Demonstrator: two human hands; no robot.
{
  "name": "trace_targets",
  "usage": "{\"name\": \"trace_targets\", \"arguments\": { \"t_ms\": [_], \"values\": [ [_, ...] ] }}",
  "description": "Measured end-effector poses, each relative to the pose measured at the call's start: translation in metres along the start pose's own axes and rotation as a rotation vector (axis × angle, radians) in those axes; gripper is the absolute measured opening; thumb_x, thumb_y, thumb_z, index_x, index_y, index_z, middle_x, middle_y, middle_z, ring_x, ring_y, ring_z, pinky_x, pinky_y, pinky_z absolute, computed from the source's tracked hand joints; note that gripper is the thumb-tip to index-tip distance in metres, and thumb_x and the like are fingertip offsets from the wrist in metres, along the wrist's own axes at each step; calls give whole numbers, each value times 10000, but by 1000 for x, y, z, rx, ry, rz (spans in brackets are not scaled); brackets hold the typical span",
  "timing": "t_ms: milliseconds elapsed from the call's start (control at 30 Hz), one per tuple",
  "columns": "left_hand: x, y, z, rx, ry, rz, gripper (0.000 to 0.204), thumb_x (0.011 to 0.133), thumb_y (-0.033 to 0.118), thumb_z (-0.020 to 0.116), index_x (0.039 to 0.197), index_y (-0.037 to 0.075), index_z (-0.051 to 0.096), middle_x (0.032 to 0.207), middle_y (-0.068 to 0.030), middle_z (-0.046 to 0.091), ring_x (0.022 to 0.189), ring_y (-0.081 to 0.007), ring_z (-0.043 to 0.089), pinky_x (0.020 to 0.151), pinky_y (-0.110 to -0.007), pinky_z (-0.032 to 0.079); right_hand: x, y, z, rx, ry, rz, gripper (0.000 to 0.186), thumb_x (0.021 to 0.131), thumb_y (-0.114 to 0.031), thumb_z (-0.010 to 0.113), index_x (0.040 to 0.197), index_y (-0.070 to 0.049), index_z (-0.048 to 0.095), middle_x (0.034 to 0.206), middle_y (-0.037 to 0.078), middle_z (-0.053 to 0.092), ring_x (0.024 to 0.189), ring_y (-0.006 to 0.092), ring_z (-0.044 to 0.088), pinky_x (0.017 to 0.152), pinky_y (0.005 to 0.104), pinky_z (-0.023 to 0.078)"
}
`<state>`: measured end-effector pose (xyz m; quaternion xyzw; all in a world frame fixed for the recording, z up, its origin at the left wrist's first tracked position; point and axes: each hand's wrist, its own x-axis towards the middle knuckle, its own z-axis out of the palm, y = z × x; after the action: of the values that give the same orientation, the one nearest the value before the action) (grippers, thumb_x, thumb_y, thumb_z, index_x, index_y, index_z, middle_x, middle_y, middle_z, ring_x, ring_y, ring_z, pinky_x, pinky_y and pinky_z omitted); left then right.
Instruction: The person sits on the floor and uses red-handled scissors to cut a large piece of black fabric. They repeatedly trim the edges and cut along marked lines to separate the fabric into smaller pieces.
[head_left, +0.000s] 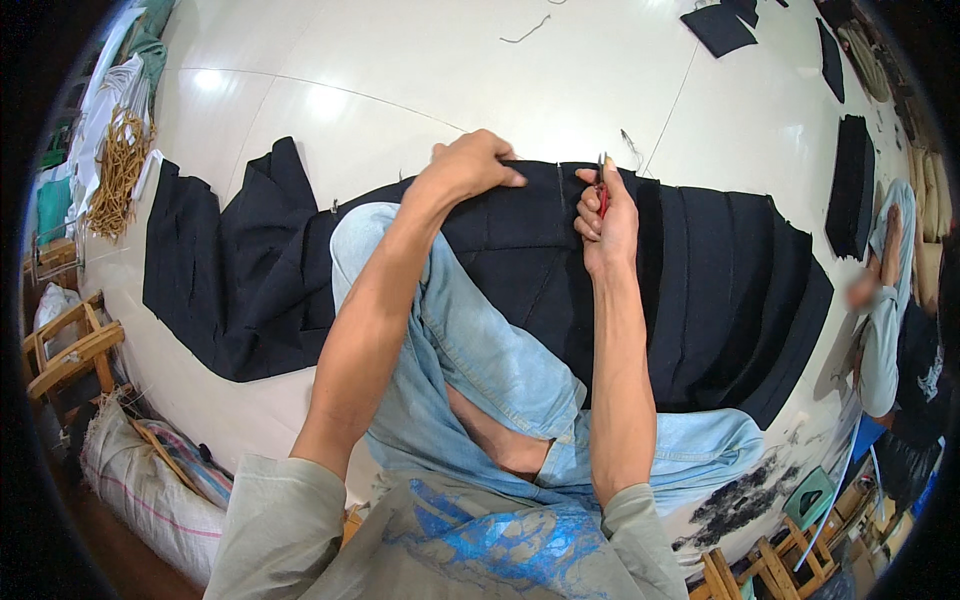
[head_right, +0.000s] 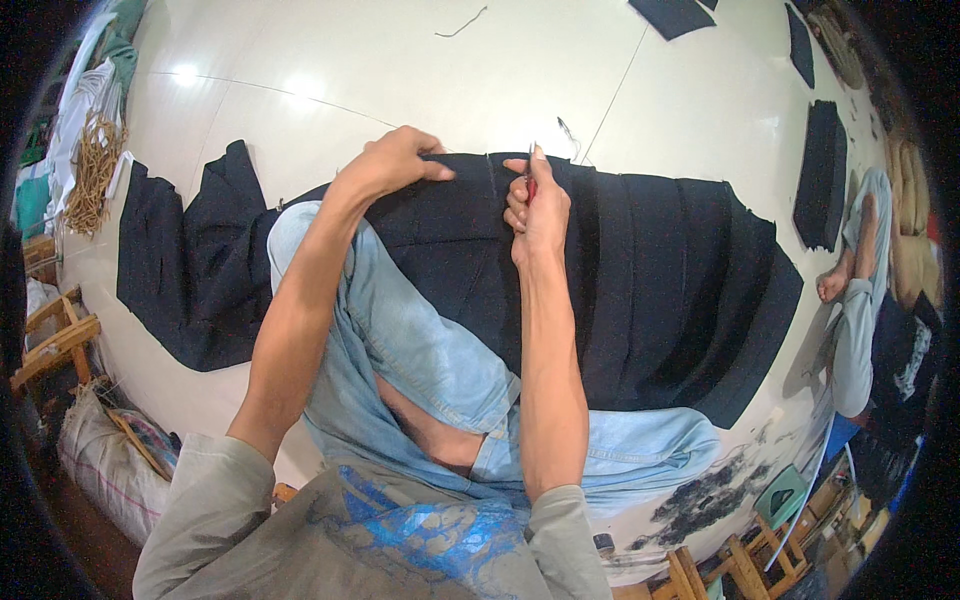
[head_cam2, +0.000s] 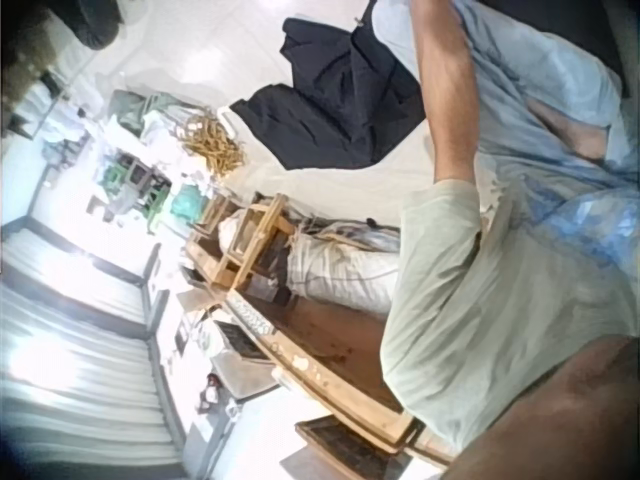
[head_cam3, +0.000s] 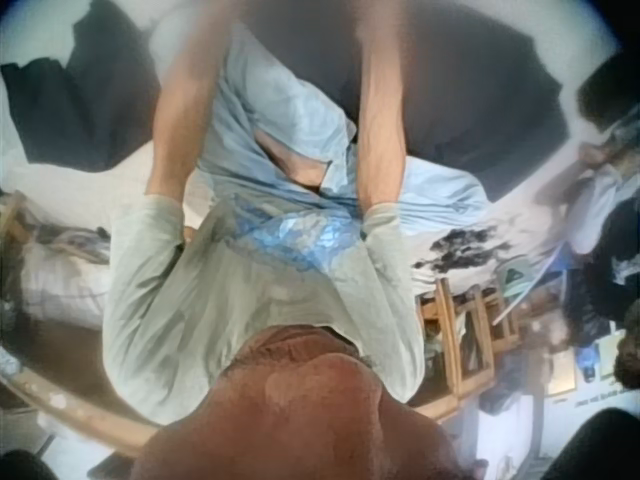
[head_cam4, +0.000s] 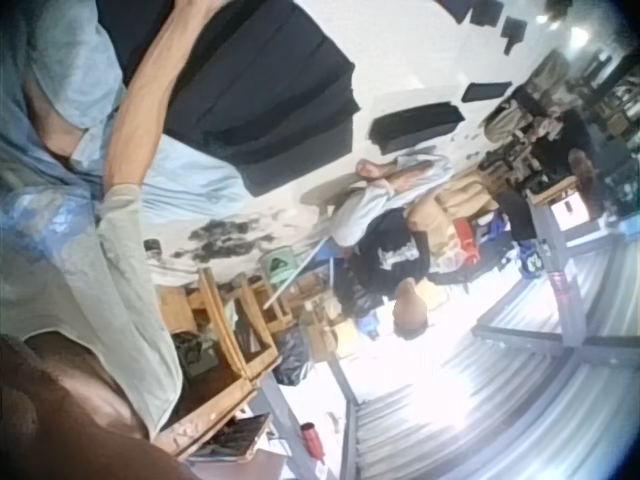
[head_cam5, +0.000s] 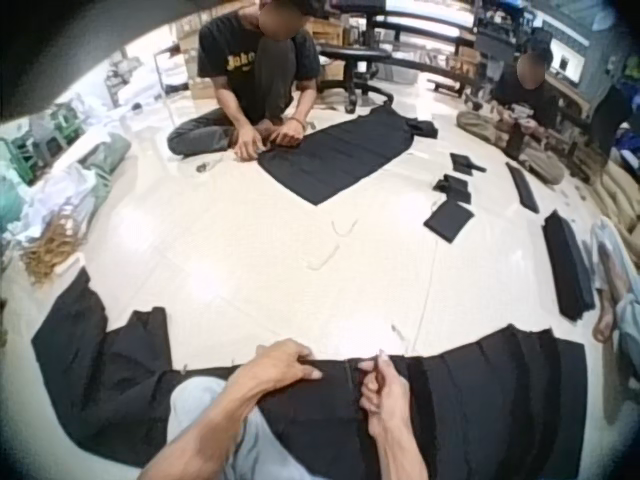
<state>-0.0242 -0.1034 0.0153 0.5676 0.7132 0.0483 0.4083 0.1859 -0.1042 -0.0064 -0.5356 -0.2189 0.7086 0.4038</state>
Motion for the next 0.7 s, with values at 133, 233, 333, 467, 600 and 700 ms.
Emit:
{"name": "trace_targets", "arguments": {
  "t_ms": [133, 233, 333, 467, 600, 700],
  "values": [
    [-14, -21, -19, 92, 8, -90, 307, 785, 302, 820, 980, 69, 776, 893, -126, 755, 870, -271, 702, 858, -427, 513, -5, 7, 11, -114, 68, -187, 405, 1054, -383, 541, 958, -8, 658, 620, -53, 461, 481, 24, 347, 416, 210, 270],
    [-6, -41, -14, -35, 64, -72, 278, 786, 266, 820, 960, 52, 787, 890, -149, 753, 859, -264, 695, 846, -405, 520, -2, 24, 13, -283, 122, -390, 376, 1046, -355, 575, 916, -14, 663, 629, -39, 487, 508, 42, 402, 449, 233, 330],
    [4, -51, -7, -123, 91, 38, 262, 786, 222, 819, 961, 29, 790, 890, -152, 753, 853, -254, 686, 833, -386, 523, 5, 40, 15, -686, 246, -801, 373, 1030, -293, 604, 918, 58, 663, 625, 70, 560, 583, 117, 500, 544, 324, 439],
    [6, -37, -18, -268, 100, 31, 230, 807, 193, 809, 962, 23, 792, 898, -137, 756, 863, -243, 683, 837, -383, 522, 21, 34, 15, -677, 262, -862, 365, 1022, -288, 609, 900, 51, 665, 582, 105, 567, 537, 143, 510, 517, 346, 424],
    [24, -10, -21, -368, 83, 55, 229, 832, 218, 798, 979, 42, 795, 937, -128, 762, 896, -248, 685, 861, -378, 521, 40, -5, -16, -689, 385, -894, 404, 1018, -317, 608, 915, 68, 674, 599, 135, 582, 552, 169, 529, 539, 367, 438],
    [27, -7, -6, -321, 105, 61, 292, 849, 301, 780, 1030, 72, 791, 978, -121, 768, 951, -263, 694, 907, -378, 515, 56, -25, -51, -719, 292, -690, 414, 1035, -358, 583, 925, 17, 719, 644, 23, 567, 540, 126, 463, 519, 319, 394]
  ]
}}
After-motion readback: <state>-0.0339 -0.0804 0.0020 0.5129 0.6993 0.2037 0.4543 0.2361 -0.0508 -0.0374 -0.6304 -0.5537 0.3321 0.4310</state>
